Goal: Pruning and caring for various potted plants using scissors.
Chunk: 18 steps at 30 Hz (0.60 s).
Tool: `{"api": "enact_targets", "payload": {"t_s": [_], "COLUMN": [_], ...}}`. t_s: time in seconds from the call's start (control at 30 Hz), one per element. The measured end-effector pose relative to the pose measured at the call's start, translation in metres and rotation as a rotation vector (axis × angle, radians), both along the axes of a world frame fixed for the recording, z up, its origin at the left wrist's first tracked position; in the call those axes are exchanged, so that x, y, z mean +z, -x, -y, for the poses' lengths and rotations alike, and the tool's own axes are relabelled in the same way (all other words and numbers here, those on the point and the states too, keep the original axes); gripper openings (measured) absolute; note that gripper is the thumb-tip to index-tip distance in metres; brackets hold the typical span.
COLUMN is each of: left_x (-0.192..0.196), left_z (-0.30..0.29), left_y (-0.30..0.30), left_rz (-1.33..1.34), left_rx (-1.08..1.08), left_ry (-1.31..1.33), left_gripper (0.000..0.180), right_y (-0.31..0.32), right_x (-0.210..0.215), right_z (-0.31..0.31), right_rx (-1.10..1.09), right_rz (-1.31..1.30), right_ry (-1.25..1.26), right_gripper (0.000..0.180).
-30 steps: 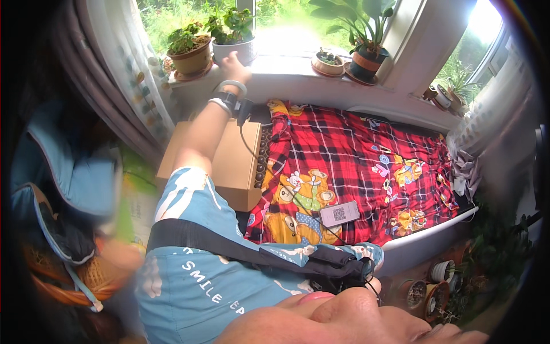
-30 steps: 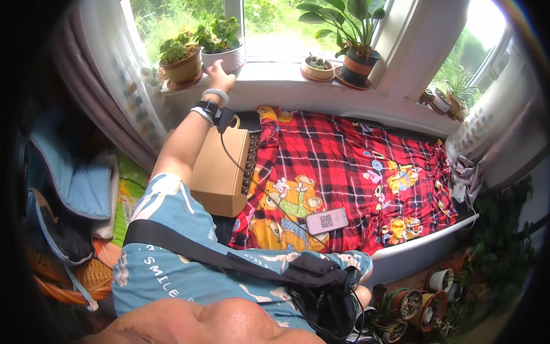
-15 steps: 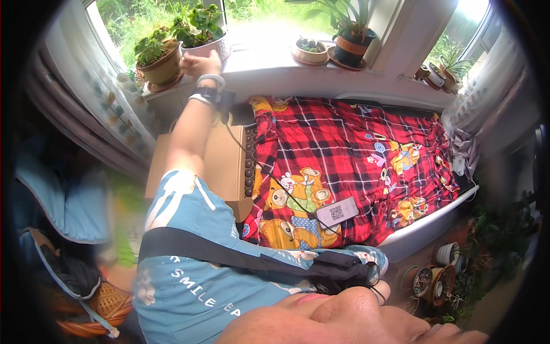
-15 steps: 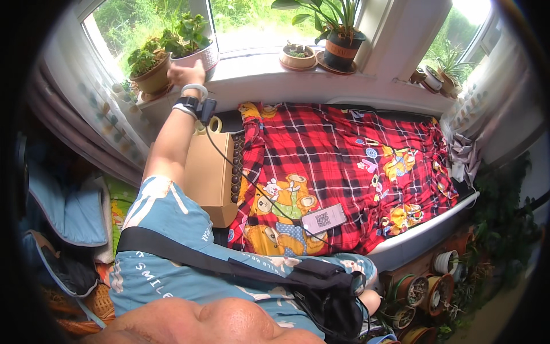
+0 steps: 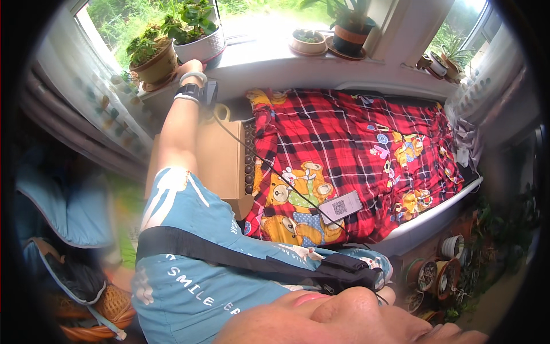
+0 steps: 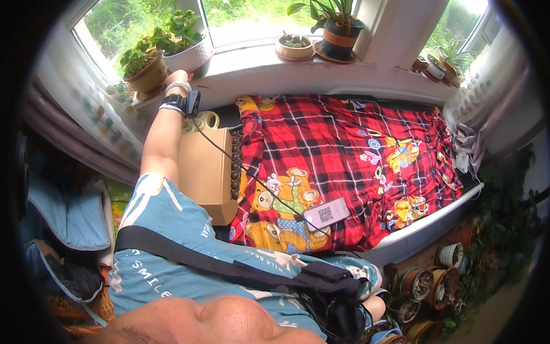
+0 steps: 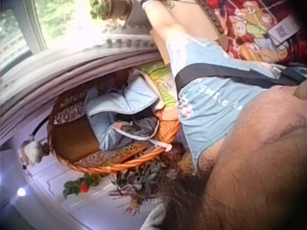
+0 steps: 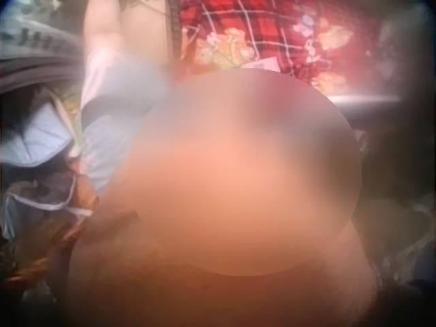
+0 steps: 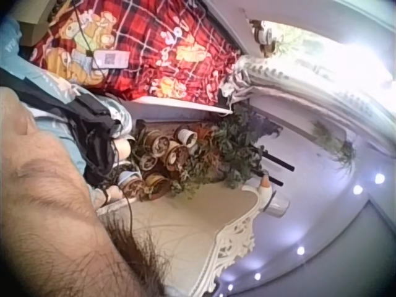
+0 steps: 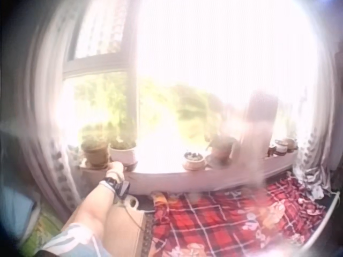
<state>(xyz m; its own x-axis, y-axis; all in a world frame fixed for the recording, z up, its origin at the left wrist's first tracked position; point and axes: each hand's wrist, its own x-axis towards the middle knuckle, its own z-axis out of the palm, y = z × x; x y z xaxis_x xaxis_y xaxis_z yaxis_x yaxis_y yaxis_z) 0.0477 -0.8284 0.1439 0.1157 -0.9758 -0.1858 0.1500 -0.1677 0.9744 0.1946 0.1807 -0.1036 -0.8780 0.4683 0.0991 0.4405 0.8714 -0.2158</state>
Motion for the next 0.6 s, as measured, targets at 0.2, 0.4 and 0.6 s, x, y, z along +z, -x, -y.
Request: {"api": "enact_targets", "payload": {"t_s": [0.2, 0.4, 0.6], "left_x": [0.015, 0.055, 0.075], "left_z": [-0.053, -0.063, -0.037], "left_y": [-0.008, -0.009, -0.009], "left_rz": [-0.34, -0.075, -0.193], "left_rx": [-0.058, -0.432, -0.471], "left_ry": [-0.037, -0.094, -0.186], "left_gripper": [0.042, 0.075, 0.023], "right_y": [0.004, 0.013, 0.022], "right_x": [0.003, 0.008, 0.014], "right_z": [-0.01, -0.033, -0.06], "right_rx": [0.0, -0.002, -0.013], "right_rz": [0.012, 0.012, -0.005], "right_ry": [-0.007, -0.018, -0.025], "right_gripper": [0.029, 0.03, 0.03]}}
